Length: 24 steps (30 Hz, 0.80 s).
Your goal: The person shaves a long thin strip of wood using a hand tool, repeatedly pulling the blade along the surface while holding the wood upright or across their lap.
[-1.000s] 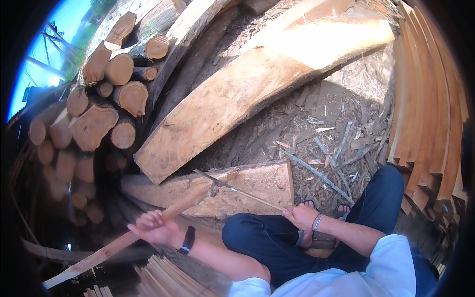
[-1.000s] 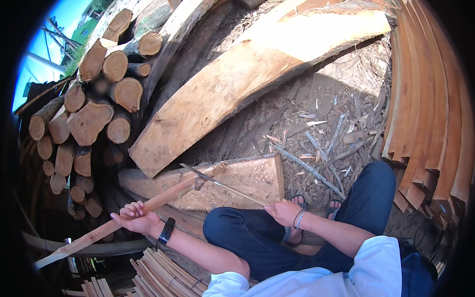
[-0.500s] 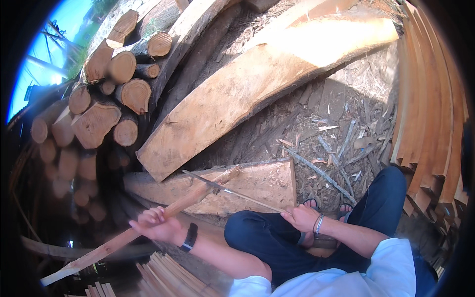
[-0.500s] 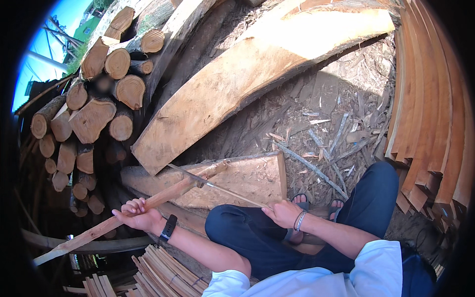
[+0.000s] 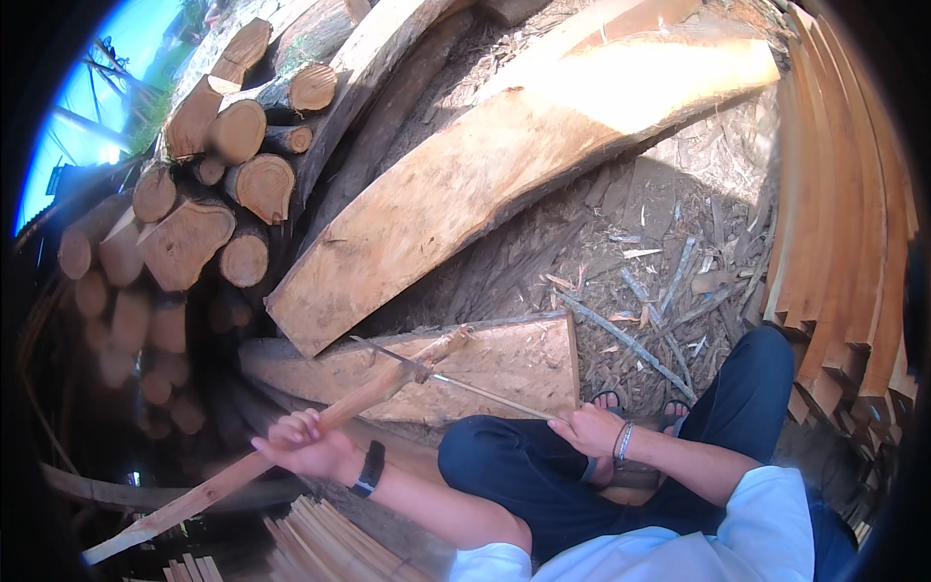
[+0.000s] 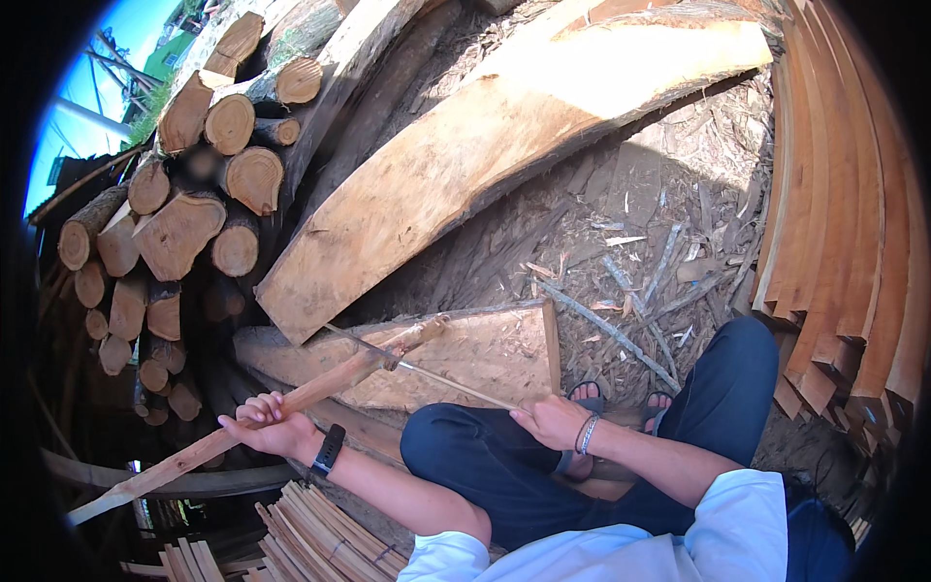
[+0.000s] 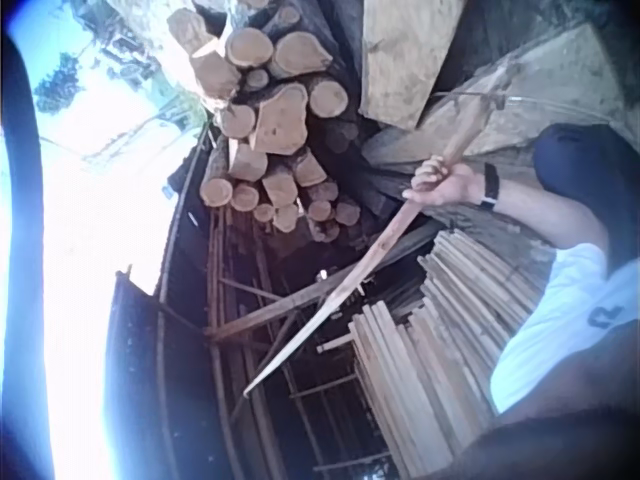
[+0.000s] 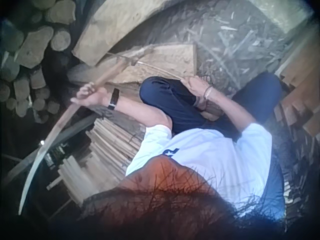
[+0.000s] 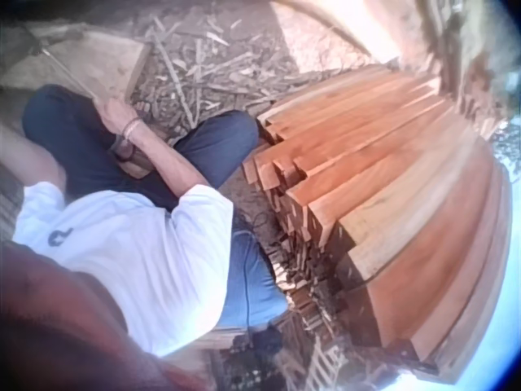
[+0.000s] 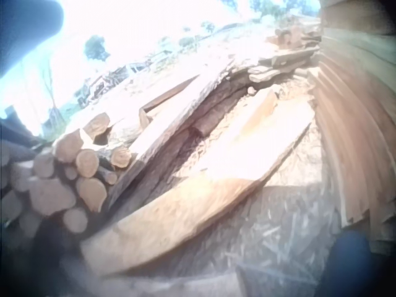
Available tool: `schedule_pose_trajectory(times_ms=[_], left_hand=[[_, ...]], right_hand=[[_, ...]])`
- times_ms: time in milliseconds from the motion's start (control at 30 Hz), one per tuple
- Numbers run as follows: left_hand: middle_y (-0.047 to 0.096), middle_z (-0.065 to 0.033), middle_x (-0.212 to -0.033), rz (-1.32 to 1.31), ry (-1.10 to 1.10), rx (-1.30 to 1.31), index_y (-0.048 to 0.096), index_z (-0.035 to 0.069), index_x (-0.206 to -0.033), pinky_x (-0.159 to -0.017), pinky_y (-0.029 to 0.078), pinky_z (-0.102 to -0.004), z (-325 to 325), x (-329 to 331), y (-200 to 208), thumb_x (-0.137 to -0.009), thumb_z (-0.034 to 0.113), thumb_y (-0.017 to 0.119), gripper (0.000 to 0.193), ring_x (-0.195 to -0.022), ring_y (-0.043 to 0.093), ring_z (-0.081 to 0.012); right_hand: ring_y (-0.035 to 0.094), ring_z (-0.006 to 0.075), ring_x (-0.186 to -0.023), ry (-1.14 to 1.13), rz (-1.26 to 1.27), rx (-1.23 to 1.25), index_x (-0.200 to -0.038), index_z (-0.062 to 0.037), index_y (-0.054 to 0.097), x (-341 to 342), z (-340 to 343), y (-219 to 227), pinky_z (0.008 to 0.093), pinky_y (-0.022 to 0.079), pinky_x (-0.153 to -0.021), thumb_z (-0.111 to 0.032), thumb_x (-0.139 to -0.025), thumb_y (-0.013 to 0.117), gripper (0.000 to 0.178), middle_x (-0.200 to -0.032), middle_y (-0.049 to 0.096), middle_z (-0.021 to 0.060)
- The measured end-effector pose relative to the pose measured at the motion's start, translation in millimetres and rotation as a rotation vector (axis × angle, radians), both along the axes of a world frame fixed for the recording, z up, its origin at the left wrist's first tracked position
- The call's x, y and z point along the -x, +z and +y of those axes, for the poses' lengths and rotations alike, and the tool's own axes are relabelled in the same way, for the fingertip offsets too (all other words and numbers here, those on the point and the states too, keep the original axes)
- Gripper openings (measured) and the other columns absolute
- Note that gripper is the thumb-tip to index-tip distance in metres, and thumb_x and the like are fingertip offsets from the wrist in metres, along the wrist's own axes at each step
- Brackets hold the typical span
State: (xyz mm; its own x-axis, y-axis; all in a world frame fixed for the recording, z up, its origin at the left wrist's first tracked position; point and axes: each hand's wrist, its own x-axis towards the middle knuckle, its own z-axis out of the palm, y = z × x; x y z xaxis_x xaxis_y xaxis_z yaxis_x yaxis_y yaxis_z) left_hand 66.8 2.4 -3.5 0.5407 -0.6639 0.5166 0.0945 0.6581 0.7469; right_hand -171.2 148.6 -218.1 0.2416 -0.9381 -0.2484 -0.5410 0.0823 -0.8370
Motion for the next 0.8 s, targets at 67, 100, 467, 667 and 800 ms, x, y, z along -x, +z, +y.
schedule_pose_trajectory(times_ms=[67,100,467,667,800], left_hand=[[0.024,0.0022,-0.048,-0.003,-0.023,-0.003,0.028,0.016,-0.054,-0.049,0.027,-0.0247,-1.1,5.6,-0.4,-0.094,0.046,0.038,0.051,-0.043,0.023,-0.0096],[0.024,0.0022,-0.048,-0.009,-0.031,-0.004,0.028,0.016,-0.054,-0.049,0.027,-0.0246,-0.7,8.1,0.2,-0.094,0.046,0.038,0.051,-0.043,0.023,-0.0095],[0.024,0.0021,-0.048,-0.005,-0.008,-0.005,0.028,0.016,-0.054,-0.049,0.027,-0.0243,0.2,1.7,-0.8,-0.095,0.045,0.036,0.052,-0.043,0.024,-0.0094],[0.024,0.0019,-0.047,-0.007,-0.006,-0.012,0.028,0.016,-0.053,-0.049,0.028,-0.0243,0.5,6.1,1.5,-0.095,0.045,0.036,0.052,-0.043,0.024,-0.0098],[0.028,0.0033,-0.047,-0.045,-0.047,0.020,0.032,0.016,-0.051,-0.046,0.030,-0.0225,-0.9,1.8,-1.6,-0.093,0.049,0.042,0.054,-0.041,0.026,-0.0085]], right_hand=[[0.061,0.0421,-0.070,-0.138,0.066,-0.009,-0.079,-0.0015,0.063,-1.5,1.6,-44.8,0.0505,0.045,-0.067,-0.042,-0.093,0.037,0.051,-0.069,0.060,0.0267],[0.061,0.0422,-0.070,-0.156,0.094,-0.058,-0.076,-0.0020,0.064,-1.7,2.4,-66.3,0.0498,0.045,-0.066,-0.042,-0.093,0.037,0.051,-0.068,0.059,0.0267],[0.060,0.0451,-0.070,-0.006,-0.044,-0.039,-0.085,-0.0010,0.062,-2.2,1.5,-6.2,0.0519,0.046,-0.071,-0.041,-0.095,0.036,0.049,-0.070,0.060,0.0277],[0.061,0.0434,-0.067,-0.081,0.151,0.035,-0.079,-0.0019,0.063,-5.3,8.6,-58.8,0.0515,0.046,-0.069,-0.043,-0.094,0.037,0.051,-0.065,0.059,0.0278],[0.060,0.0444,-0.064,-0.102,0.106,0.026,-0.074,-0.0024,0.063,-9.8,9.1,-33.3,0.0516,0.046,-0.067,-0.045,-0.093,0.037,0.053,-0.064,0.059,0.0268]])
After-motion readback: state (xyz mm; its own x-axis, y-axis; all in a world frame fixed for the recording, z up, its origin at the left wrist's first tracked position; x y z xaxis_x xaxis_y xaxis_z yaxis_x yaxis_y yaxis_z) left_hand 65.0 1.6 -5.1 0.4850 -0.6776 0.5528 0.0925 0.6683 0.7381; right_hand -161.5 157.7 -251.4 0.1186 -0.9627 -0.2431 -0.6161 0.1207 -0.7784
